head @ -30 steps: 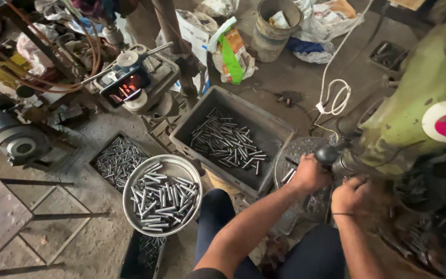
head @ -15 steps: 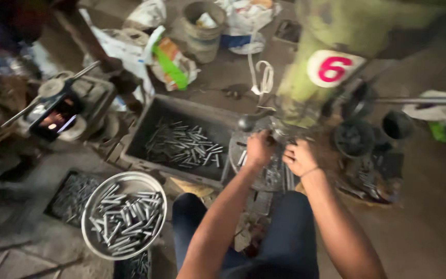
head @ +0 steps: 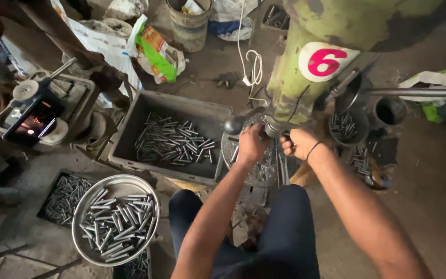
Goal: The person sits at a bench drill press, places metal pins one at a time into the fixture, and pulls the lever to drill them. Finished pins are moved into a tray, and the person occasionally wipes parts and hands with a cloth.
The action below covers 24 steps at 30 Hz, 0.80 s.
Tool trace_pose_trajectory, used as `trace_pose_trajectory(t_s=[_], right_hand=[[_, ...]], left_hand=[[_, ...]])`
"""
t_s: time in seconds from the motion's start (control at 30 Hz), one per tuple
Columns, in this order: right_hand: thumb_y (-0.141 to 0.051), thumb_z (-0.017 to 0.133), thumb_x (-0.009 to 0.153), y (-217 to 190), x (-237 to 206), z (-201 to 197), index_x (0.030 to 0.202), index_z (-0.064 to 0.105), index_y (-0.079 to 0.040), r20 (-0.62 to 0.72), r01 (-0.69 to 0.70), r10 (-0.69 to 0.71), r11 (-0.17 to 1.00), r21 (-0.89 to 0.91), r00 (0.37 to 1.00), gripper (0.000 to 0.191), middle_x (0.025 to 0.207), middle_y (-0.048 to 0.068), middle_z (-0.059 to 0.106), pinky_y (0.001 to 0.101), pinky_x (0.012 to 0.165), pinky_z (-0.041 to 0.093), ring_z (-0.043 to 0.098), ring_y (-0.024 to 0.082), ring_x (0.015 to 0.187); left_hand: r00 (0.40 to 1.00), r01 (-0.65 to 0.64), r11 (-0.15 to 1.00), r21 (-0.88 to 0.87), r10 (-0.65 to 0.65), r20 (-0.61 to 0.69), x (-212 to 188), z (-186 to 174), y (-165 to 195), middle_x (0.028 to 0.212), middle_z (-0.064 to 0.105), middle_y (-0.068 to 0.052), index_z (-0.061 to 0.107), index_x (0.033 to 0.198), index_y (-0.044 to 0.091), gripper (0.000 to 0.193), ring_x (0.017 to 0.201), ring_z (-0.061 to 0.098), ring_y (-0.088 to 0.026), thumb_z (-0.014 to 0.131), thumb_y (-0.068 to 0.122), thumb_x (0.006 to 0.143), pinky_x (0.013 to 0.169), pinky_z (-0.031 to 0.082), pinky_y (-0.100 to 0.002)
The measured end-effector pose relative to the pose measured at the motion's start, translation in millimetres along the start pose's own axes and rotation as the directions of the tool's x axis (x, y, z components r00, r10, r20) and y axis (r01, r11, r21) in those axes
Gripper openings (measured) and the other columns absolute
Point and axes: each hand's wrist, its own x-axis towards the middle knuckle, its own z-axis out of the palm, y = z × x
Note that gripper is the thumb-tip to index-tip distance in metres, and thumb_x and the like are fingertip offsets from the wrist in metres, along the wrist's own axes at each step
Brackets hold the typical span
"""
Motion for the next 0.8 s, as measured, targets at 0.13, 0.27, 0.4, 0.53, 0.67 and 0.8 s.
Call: trace_pose_trajectory(t_s=[0.13, 0.27, 0.4, 0.53, 0.67, 0.8], right_hand=[[-0.014, 0.048, 0.097, -1.7, 32.1, -17.3, 0.094, 0.064, -0.010, -0.068, 0.155, -0.180, 0.948, -0.279, 0.981, 0.017, 0.078, 0.010, 0.060, 0.0355, 0.051, 0.034, 0.046, 0.020, 0.058], [-0.019, 0.058, 0.095, 33.3, 50.2, -21.9, 0.096, 0.070, 0.000, -0.213, 0.084, -0.713, 0.356, -0.931, 0.669, 0.023, 0.092, 0.028, 0.069, 0.0484, 0.074, 0.049, 0.064, 0.040, 0.082], [-0.010, 0.056, 0.100, 65.2, 57.3, -5.5, 0.096, 0.064, 0.006, -0.204, 0.393, -0.979, 0.187, -0.900, -0.002, 0.018, 0.094, 0.031, 0.070, 0.0530, 0.074, 0.053, 0.067, 0.050, 0.090], [-0.008, 0.050, 0.102, 68.6, 57.6, -2.6, 0.117, 0.059, 0.009, -0.127, 0.622, -0.981, 0.011, -0.783, -0.143, 0.024, 0.096, 0.032, 0.067, 0.0517, 0.070, 0.052, 0.065, 0.051, 0.089], [-0.014, 0.057, 0.099, 60.3, 55.7, -17.5, 0.106, 0.059, 0.000, -0.075, 0.491, -0.997, 0.083, -0.867, 0.036, 0.016, 0.089, 0.026, 0.065, 0.0501, 0.065, 0.049, 0.063, 0.047, 0.081], [-0.010, 0.046, 0.096, 45.6, 43.6, -34.6, 0.091, 0.050, -0.011, -0.048, 0.379, -0.380, 0.887, 0.263, 0.924, 0.006, 0.064, 0.006, 0.053, 0.0334, 0.034, 0.027, 0.042, 0.018, 0.043]], left_hand=[[0.988, 0.147, 0.987, -0.058, -0.144, 0.046, -1.2, 2.4, -4.6, 0.100, 0.069, -0.017, 0.069, 0.102, 0.008, 0.028, 0.095, 0.067, -0.039, 0.077, 0.018, 0.077, 0.083, 0.054, -0.047], [0.974, 0.215, 0.954, -0.211, -0.192, 0.124, -3.2, 14.1, -15.4, 0.104, 0.068, -0.016, 0.068, 0.105, 0.006, 0.026, 0.096, 0.069, -0.035, 0.073, 0.016, 0.082, 0.082, 0.056, -0.043], [0.987, 0.122, 0.956, -0.267, -0.088, 0.137, -2.4, 22.7, -29.8, 0.101, 0.072, -0.016, 0.069, 0.107, 0.003, 0.029, 0.096, 0.071, -0.031, 0.073, 0.015, 0.081, 0.086, 0.056, -0.041], [0.992, 0.075, 0.987, -0.140, -0.060, 0.108, 1.1, 20.5, -33.3, 0.102, 0.072, -0.019, 0.070, 0.106, 0.001, 0.032, 0.102, 0.067, -0.037, 0.075, 0.010, 0.075, 0.090, 0.054, -0.044], [0.990, 0.102, 0.991, -0.089, -0.093, 0.104, 2.1, 16.8, -28.2, 0.102, 0.072, -0.018, 0.071, 0.103, 0.006, 0.031, 0.100, 0.069, -0.036, 0.076, 0.013, 0.073, 0.089, 0.055, -0.044], [1.000, 0.017, 1.000, 0.017, -0.017, -0.007, -4.0, 18.7, -25.4, 0.100, 0.071, -0.019, 0.072, 0.104, 0.007, 0.032, 0.100, 0.064, -0.040, 0.079, 0.013, 0.074, 0.089, 0.051, -0.049]])
